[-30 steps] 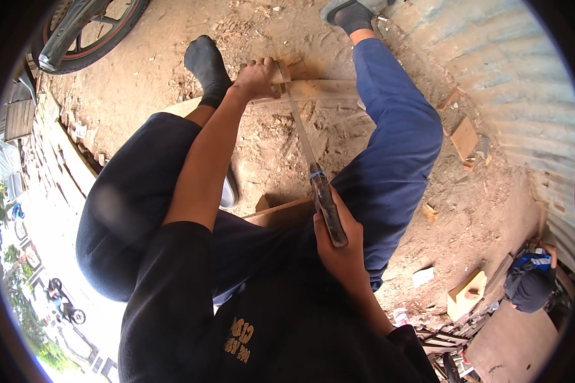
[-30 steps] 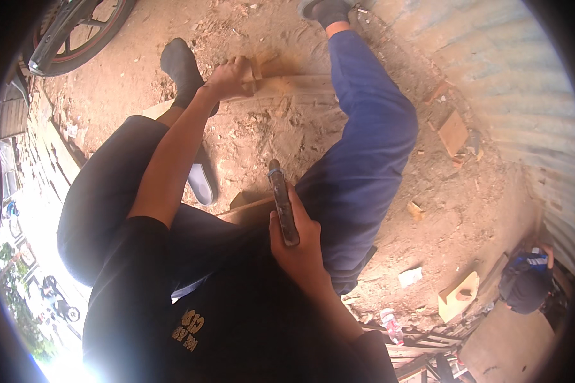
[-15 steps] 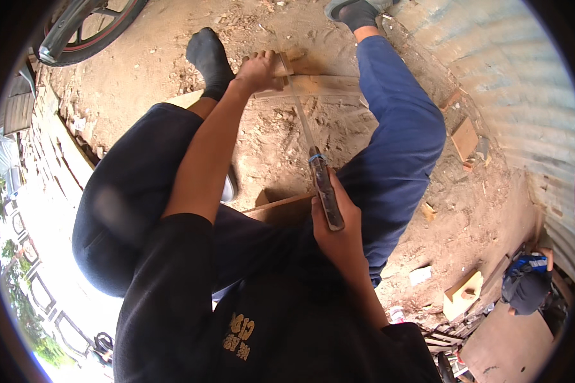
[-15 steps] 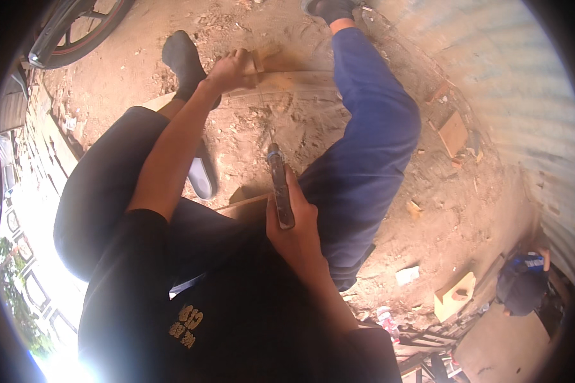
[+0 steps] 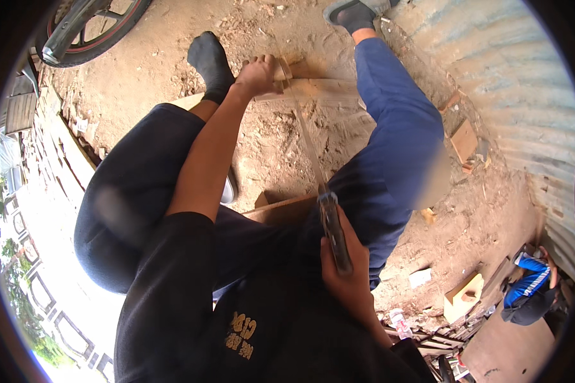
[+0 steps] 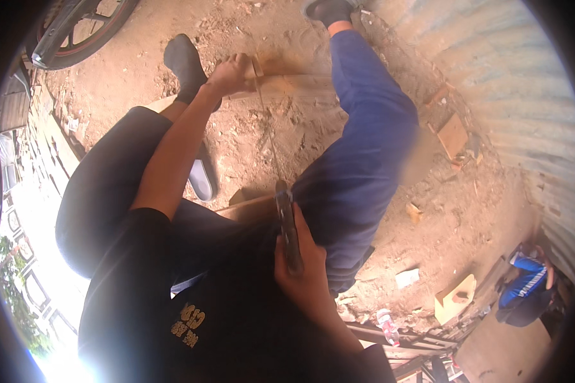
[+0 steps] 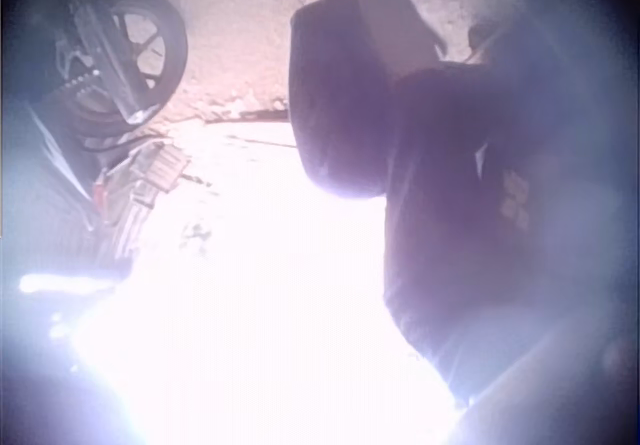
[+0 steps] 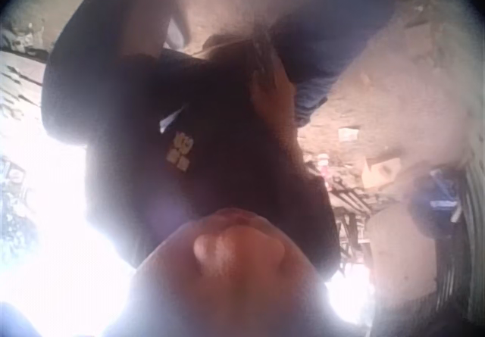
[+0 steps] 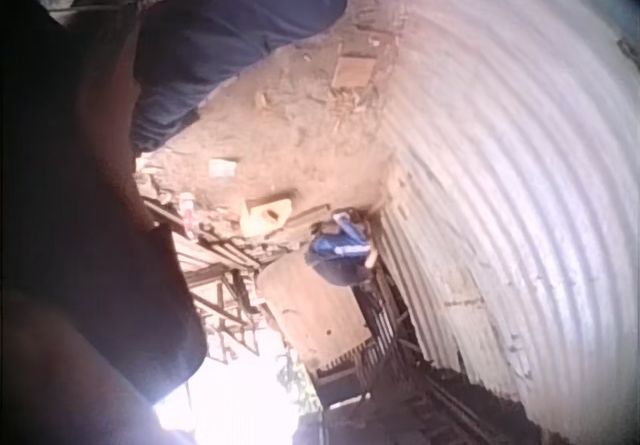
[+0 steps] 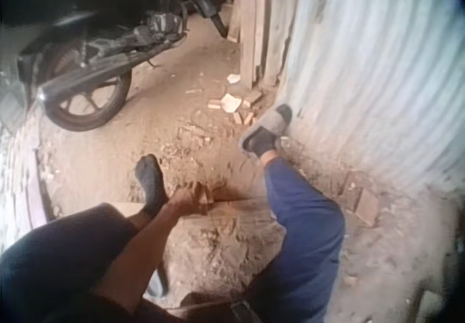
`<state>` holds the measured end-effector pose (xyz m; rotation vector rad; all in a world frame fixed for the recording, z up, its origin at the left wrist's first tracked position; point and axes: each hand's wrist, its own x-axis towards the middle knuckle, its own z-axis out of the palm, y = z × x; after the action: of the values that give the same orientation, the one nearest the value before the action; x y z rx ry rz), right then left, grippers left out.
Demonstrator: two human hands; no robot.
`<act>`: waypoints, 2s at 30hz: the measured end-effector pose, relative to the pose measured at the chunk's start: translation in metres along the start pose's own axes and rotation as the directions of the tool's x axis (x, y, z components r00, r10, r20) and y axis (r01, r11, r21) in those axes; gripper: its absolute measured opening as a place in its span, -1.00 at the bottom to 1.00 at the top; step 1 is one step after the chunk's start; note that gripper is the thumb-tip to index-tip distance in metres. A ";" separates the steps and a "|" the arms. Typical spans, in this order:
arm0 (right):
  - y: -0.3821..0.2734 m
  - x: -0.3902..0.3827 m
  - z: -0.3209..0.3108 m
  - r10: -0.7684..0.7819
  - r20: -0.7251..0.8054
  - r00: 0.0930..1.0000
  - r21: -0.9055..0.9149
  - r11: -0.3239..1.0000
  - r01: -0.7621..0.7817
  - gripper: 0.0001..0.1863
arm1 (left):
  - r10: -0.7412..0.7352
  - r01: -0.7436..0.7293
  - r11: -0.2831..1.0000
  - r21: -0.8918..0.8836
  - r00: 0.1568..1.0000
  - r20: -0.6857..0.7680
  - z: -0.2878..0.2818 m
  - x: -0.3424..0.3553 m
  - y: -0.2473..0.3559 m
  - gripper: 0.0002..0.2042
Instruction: The person squats on the ground and uses a hand saw to cut a small piece of wood held between their feet. They repeatedly saw back and forth to make a cut through the wood.
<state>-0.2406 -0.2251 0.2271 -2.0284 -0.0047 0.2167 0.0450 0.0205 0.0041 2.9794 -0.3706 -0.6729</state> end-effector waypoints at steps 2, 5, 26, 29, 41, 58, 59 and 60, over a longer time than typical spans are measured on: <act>0.003 0.027 0.010 0.077 0.042 0.996 0.083 0.993 -0.080 -0.45 | -0.018 0.020 0.999 0.031 0.999 -0.036 0.004 -0.003 0.009 -0.04; 0.009 0.038 0.016 0.060 0.062 0.996 0.110 0.992 -0.067 -0.46 | -0.012 0.011 1.000 -0.013 0.998 -0.057 0.006 0.000 0.001 -0.06; -0.010 0.023 0.002 0.278 0.150 0.949 0.119 0.948 -0.297 -0.43 | 0.043 -0.052 0.999 -0.009 0.891 -0.453 0.057 0.009 -0.002 -0.18; 0.000 0.004 -0.008 0.107 0.105 0.989 0.021 0.994 -0.109 -0.39 | 0.090 -0.121 0.992 -0.020 0.833 -0.545 0.051 0.002 -0.001 -0.34; -0.012 -0.001 0.003 0.136 0.101 0.986 0.003 0.991 -0.137 -0.36 | 0.088 -0.036 0.993 0.110 0.853 -0.515 0.049 -0.006 0.005 -0.27; -0.001 0.036 0.022 0.030 0.088 0.996 -0.029 0.999 -0.028 -0.40 | 0.061 0.004 0.991 0.135 0.881 -0.469 0.040 -0.005 0.011 -0.25; -0.004 0.027 0.019 0.046 0.081 0.996 -0.021 0.999 -0.045 -0.40 | 0.060 -0.011 0.992 0.125 0.917 -0.395 0.038 -0.008 0.010 -0.22; -0.010 0.014 0.013 0.075 0.075 0.994 -0.024 0.997 -0.074 -0.41 | 0.052 -0.005 0.993 0.116 0.912 -0.406 0.039 -0.009 0.012 -0.22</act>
<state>-0.2281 -0.2080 0.2280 -2.0426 0.0209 0.3425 0.0173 0.0105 -0.0258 3.1012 -0.4293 -0.0121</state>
